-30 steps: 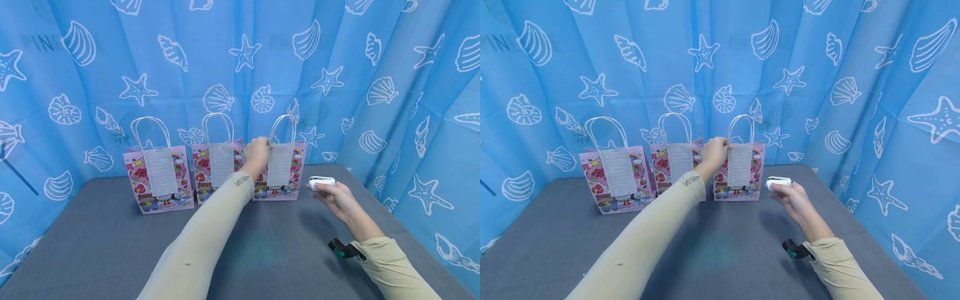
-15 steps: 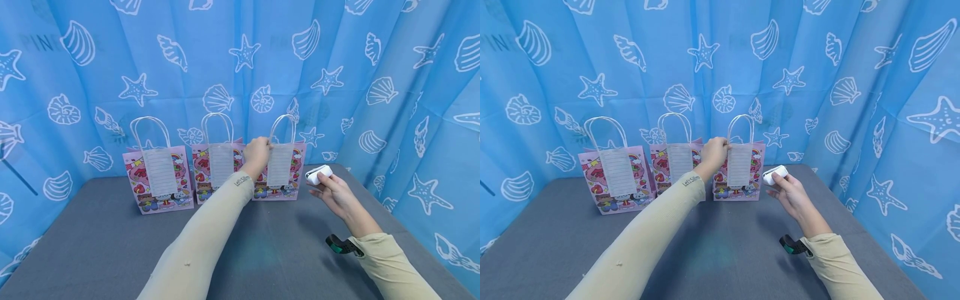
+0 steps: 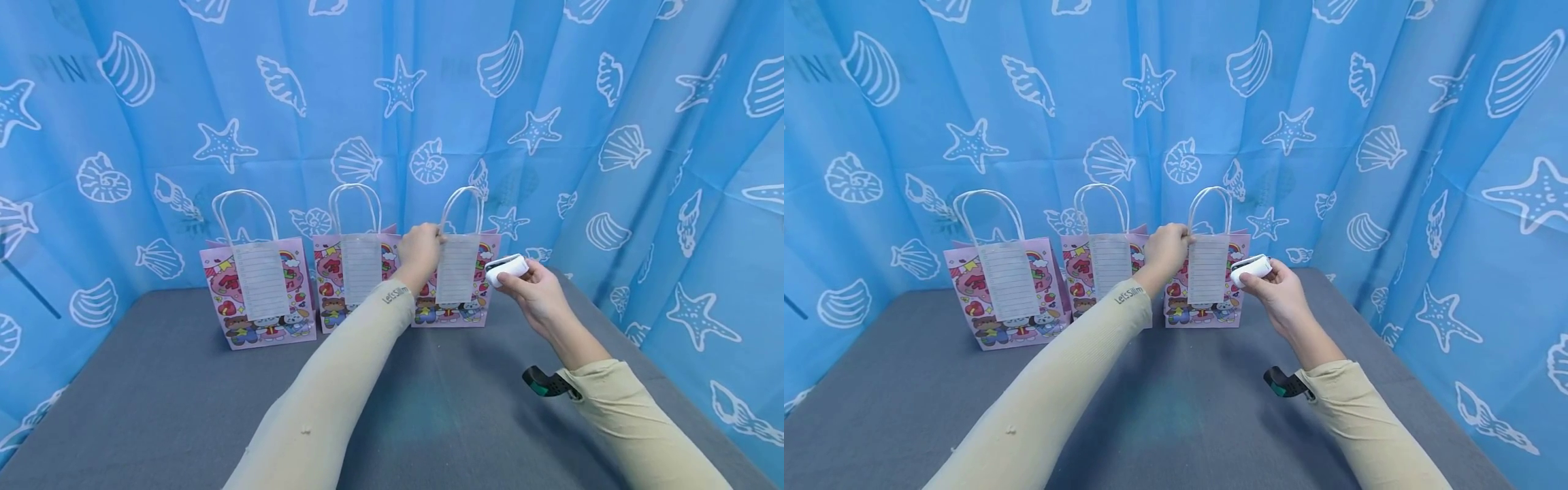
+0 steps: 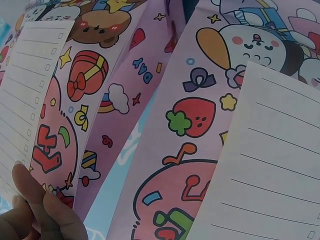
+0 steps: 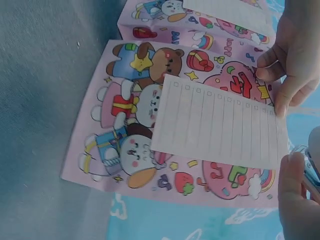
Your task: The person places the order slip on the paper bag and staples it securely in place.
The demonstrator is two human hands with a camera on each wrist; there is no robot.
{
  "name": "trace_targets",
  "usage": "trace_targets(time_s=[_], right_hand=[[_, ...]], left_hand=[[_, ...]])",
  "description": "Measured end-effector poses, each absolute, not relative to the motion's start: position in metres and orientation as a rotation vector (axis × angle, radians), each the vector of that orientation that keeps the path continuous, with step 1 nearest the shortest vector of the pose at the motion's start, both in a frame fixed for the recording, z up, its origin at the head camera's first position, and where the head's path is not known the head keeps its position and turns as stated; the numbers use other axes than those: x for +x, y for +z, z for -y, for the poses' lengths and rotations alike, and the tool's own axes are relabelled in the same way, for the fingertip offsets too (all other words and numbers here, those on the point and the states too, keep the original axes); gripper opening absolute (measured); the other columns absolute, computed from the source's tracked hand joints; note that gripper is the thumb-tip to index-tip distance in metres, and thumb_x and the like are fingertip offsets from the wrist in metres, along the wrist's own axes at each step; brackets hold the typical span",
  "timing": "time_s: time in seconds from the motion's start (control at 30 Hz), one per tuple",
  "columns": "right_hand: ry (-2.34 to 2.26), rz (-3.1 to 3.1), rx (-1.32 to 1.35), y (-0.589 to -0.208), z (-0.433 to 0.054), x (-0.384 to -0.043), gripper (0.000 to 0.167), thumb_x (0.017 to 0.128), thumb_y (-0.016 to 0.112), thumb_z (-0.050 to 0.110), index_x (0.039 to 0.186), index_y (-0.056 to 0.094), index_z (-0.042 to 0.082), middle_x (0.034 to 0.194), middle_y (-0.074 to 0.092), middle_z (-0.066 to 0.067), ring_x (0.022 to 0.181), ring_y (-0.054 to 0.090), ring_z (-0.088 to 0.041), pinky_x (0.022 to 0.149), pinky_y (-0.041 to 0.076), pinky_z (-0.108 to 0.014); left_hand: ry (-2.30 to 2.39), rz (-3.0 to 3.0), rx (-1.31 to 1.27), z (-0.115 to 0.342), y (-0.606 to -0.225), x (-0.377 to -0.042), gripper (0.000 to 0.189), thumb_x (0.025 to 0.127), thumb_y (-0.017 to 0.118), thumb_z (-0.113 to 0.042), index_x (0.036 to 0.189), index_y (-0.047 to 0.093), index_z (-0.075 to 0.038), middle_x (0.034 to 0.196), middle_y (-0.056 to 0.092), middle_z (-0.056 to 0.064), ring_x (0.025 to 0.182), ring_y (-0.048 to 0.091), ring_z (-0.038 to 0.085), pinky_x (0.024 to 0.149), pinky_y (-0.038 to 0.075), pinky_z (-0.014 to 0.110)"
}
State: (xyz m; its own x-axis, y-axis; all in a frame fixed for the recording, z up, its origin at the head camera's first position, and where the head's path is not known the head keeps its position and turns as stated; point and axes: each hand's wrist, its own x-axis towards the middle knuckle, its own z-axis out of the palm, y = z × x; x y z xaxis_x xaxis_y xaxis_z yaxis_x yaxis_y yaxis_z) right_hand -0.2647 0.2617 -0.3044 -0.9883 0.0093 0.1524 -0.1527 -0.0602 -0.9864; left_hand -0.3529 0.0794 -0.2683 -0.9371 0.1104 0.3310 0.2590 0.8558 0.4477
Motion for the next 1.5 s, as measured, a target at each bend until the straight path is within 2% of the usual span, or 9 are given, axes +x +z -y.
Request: trace_targets(time_s=[0.1,0.33,0.7,1.0,1.3,1.5], right_hand=[[2.102,2.109,0.21,-0.299,-0.256,-0.269,0.064,0.095,0.062,0.006,0.142,0.023,-0.014,0.121,0.045,-0.01,0.101,0.054,-0.007,0.087,0.048,-0.018],[1.94,2.139,0.287,-0.294,-0.25,-0.278,0.054,0.093,0.063,0.002,0.134,0.033,-0.016,0.108,0.054,-0.001,0.097,0.056,-0.005,0.084,0.049,-0.016],[1.692,2.278,0.313,-0.286,-0.247,-0.292,0.056,0.093,0.066,0.007,0.137,0.038,-0.01,0.112,0.055,-0.004,0.095,0.057,-0.006,0.081,0.049,-0.016],[1.616,2.337,0.309,-0.282,-0.246,-0.297,0.054,0.092,0.067,0.008,0.136,0.04,-0.009,0.121,0.054,-0.021,0.095,0.058,-0.006,0.08,0.05,-0.017],[1.575,2.328,0.329,-0.279,-0.245,-0.307,0.056,0.091,0.069,0.008,0.137,0.042,-0.007,0.122,0.055,-0.021,0.095,0.059,-0.005,0.08,0.051,-0.019],[1.504,2.354,0.408,-0.276,-0.245,-0.31,0.057,0.09,0.07,0.007,0.139,0.042,-0.005,0.127,0.054,-0.023,0.101,0.058,-0.009,0.079,0.05,-0.016]], left_hand=[[-0.716,2.737,-0.281,-0.079,-0.269,-0.353,0.024,0.096,0.061,-0.033,0.111,0.072,-0.017,0.092,0.071,-0.002,0.071,0.062,0.012,0.056,0.045,0.022],[-0.684,2.739,-0.27,-0.08,-0.271,-0.355,0.025,0.096,0.06,-0.035,0.11,0.072,-0.019,0.094,0.071,-0.003,0.071,0.062,0.011,0.057,0.045,0.023],[-0.659,2.748,-0.269,-0.078,-0.269,-0.355,0.026,0.097,0.058,-0.035,0.111,0.072,-0.019,0.095,0.071,-0.004,0.074,0.063,0.012,0.059,0.046,0.024],[-0.67,2.748,-0.269,-0.079,-0.27,-0.354,0.025,0.097,0.058,-0.035,0.11,0.072,-0.018,0.092,0.071,-0.004,0.072,0.062,0.012,0.058,0.046,0.023],[-0.676,2.743,-0.271,-0.079,-0.269,-0.353,0.025,0.097,0.058,-0.035,0.108,0.072,-0.018,0.088,0.071,-0.004,0.069,0.061,0.011,0.057,0.044,0.022],[-0.682,2.74,-0.282,-0.079,-0.269,-0.353,0.024,0.097,0.058,-0.034,0.108,0.072,-0.018,0.087,0.07,-0.004,0.068,0.06,0.011,0.057,0.044,0.022]])
